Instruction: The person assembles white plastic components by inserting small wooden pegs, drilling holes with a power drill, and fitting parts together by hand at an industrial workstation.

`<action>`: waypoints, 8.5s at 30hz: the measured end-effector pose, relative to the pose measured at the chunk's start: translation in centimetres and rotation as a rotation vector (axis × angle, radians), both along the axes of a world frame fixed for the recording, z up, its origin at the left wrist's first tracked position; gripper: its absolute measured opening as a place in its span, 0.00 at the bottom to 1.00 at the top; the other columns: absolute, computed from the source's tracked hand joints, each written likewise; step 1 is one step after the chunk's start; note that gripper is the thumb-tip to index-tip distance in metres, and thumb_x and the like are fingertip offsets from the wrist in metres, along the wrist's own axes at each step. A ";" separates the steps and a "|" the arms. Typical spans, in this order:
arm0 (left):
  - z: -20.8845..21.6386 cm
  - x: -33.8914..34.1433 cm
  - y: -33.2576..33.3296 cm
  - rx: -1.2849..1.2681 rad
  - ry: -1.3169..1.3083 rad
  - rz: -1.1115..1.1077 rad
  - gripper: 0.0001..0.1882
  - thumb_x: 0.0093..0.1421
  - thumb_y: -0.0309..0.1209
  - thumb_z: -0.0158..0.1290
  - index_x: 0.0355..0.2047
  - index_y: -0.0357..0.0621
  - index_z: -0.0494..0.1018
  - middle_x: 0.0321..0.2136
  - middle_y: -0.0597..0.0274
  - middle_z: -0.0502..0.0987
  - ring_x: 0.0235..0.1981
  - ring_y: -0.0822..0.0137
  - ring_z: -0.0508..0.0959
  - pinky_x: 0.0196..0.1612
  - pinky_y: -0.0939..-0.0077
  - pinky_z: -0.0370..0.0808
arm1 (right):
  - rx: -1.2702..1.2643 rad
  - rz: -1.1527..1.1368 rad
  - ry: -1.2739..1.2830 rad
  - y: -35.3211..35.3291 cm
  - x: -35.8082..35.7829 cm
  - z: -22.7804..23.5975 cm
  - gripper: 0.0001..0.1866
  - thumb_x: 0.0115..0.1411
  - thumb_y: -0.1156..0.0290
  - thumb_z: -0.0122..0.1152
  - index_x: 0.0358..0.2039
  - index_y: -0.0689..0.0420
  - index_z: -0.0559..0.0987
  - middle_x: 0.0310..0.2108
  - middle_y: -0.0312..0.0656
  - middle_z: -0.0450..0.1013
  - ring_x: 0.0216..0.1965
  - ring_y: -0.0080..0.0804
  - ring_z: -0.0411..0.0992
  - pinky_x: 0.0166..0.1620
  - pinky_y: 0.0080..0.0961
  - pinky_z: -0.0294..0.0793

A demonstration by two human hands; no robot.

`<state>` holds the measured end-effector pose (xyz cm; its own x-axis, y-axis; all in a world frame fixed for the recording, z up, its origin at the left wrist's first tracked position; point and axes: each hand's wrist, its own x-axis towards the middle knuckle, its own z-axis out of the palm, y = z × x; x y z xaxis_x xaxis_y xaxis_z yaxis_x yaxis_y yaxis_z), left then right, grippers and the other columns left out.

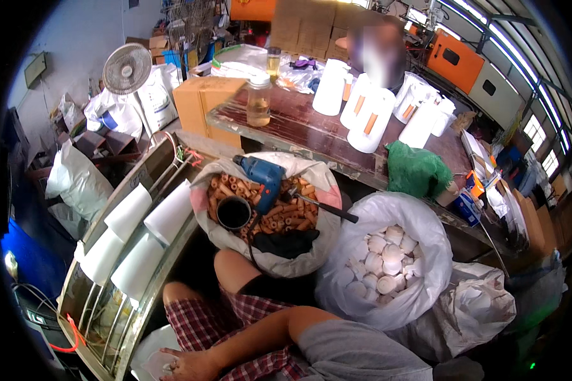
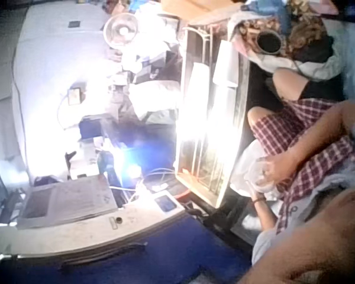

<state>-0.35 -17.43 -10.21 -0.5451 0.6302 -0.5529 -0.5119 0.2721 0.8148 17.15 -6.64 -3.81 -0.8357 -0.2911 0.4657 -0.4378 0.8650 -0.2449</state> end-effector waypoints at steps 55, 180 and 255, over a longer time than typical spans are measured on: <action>-3.1 -31.4 1.2 0.184 0.605 0.577 0.27 0.59 0.49 0.50 0.47 0.36 0.70 0.37 0.61 0.76 0.36 0.70 0.75 0.41 0.73 0.73 | -0.294 -0.684 0.019 17.8 12.7 -4.1 0.06 0.49 0.68 0.60 0.23 0.57 0.77 0.23 0.43 0.73 0.27 0.42 0.71 0.35 0.35 0.69; 11.3 2.1 22.6 0.685 0.493 0.257 0.21 0.53 0.29 0.60 0.45 0.37 0.66 0.40 0.61 0.72 0.39 0.72 0.71 0.41 0.77 0.71 | 0.058 -0.862 0.535 25.0 -4.2 9.8 0.13 0.49 0.68 0.58 0.37 0.51 0.75 0.39 0.36 0.71 0.43 0.36 0.68 0.47 0.36 0.62; 6.4 4.1 8.8 0.216 0.809 -0.452 0.15 0.55 0.24 0.50 0.42 0.38 0.60 0.28 0.64 0.65 0.29 0.75 0.64 0.32 0.81 0.64 | -0.612 -0.713 -0.274 18.2 14.5 9.8 0.18 0.58 0.57 0.47 0.45 0.51 0.73 0.36 0.51 0.74 0.38 0.50 0.72 0.40 0.40 0.70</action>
<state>3.76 -8.67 -3.84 -0.3910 0.9196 0.0385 0.3461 0.1082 0.9319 31.67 11.53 6.02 -0.8238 0.5514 0.1312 0.2777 0.5944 -0.7547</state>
